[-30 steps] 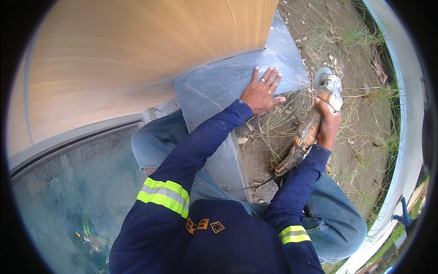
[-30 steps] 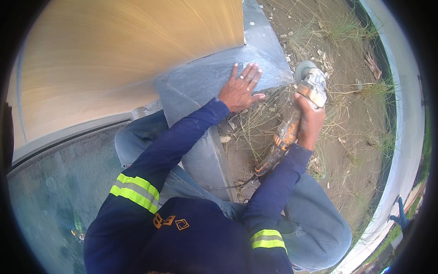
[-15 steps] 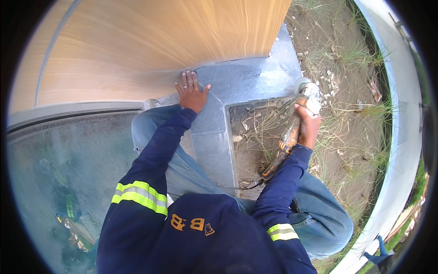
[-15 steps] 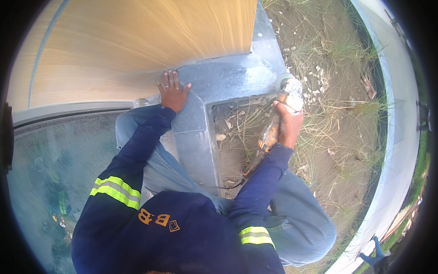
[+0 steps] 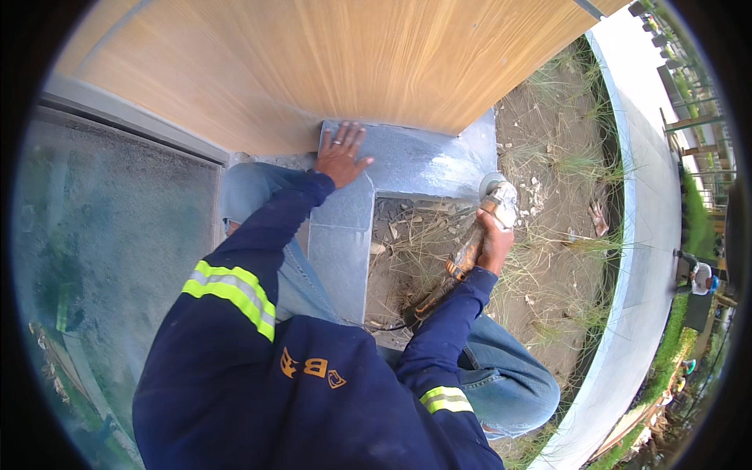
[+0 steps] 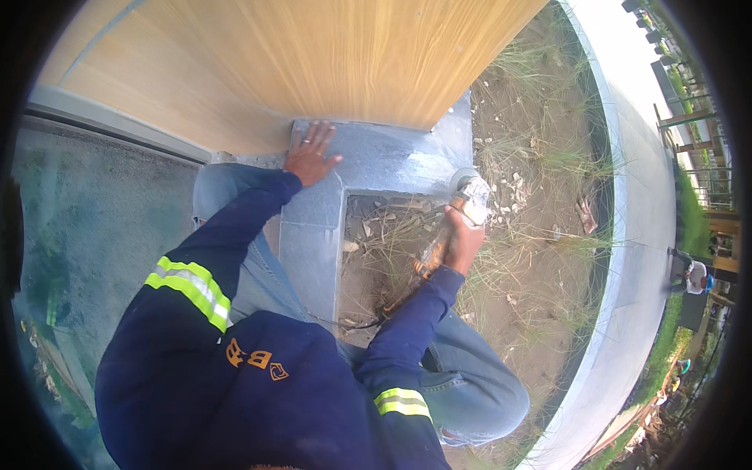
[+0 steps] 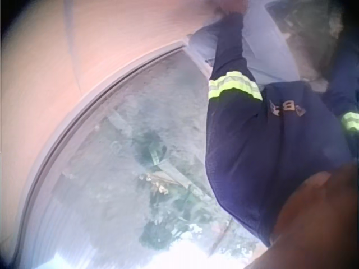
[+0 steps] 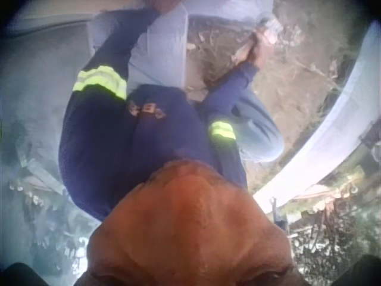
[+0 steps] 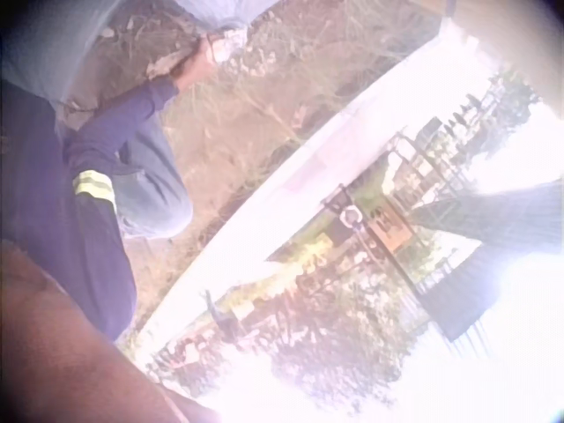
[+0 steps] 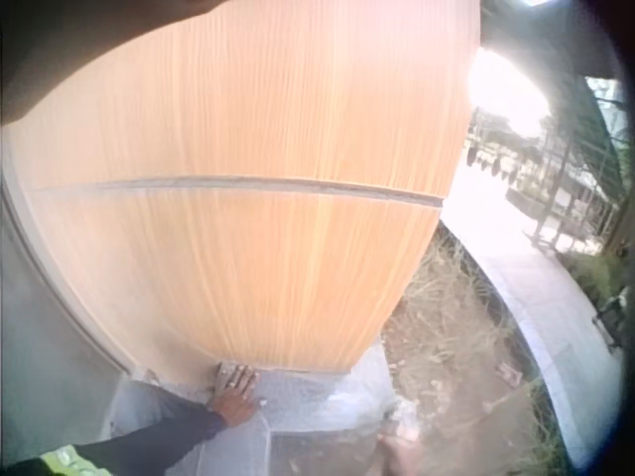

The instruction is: The person uses a handheld angle grinder to smooth a concrete surface. They hold the tool with both hands and move it back and forth across the area, generating dust.

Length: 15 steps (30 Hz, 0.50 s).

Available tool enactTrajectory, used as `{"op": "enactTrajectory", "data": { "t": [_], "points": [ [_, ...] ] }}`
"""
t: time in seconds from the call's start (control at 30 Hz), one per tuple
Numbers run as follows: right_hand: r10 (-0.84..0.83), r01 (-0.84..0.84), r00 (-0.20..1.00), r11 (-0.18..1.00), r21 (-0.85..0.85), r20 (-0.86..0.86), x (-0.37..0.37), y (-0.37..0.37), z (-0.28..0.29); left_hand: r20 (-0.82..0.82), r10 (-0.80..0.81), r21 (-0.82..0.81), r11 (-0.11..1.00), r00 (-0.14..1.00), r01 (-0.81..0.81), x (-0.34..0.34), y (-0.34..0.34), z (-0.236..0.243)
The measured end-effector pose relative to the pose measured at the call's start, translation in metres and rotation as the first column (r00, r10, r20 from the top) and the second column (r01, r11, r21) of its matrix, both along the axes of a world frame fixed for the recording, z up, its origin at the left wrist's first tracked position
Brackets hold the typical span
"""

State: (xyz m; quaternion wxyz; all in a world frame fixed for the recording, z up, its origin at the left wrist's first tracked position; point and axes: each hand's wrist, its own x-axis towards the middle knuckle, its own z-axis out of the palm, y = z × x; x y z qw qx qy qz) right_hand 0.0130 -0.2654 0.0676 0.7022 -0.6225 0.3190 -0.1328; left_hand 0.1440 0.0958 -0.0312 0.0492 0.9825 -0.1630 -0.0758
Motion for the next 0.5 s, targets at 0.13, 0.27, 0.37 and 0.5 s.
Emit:
{"op": "enactTrajectory", "data": {
  "t": [0.13,0.27,0.37,0.5],
  "points": [
    [0.064,-0.066,0.997,0.997,-0.040,-0.051,0.001,0.005,-0.016,0.013,-0.061,0.094,0.994,0.998,0.060,-0.041,0.001,-0.003],
    [0.131,-0.137,0.989,0.985,-0.109,-0.066,0.001,0.015,-0.009,-0.094,-0.601,0.028,0.795,0.793,0.606,-0.110,-0.065,0.035],
    [0.189,-0.204,0.976,0.966,-0.158,-0.104,0.009,0.041,0.000,-0.387,-0.792,-0.531,0.610,0.472,0.588,-0.177,-0.058,0.021],
    [0.166,-0.188,0.977,0.965,-0.184,-0.132,0.007,0.038,0.000,-0.433,-0.810,-0.468,0.577,0.395,0.669,-0.205,-0.049,0.059]
  ]
}}
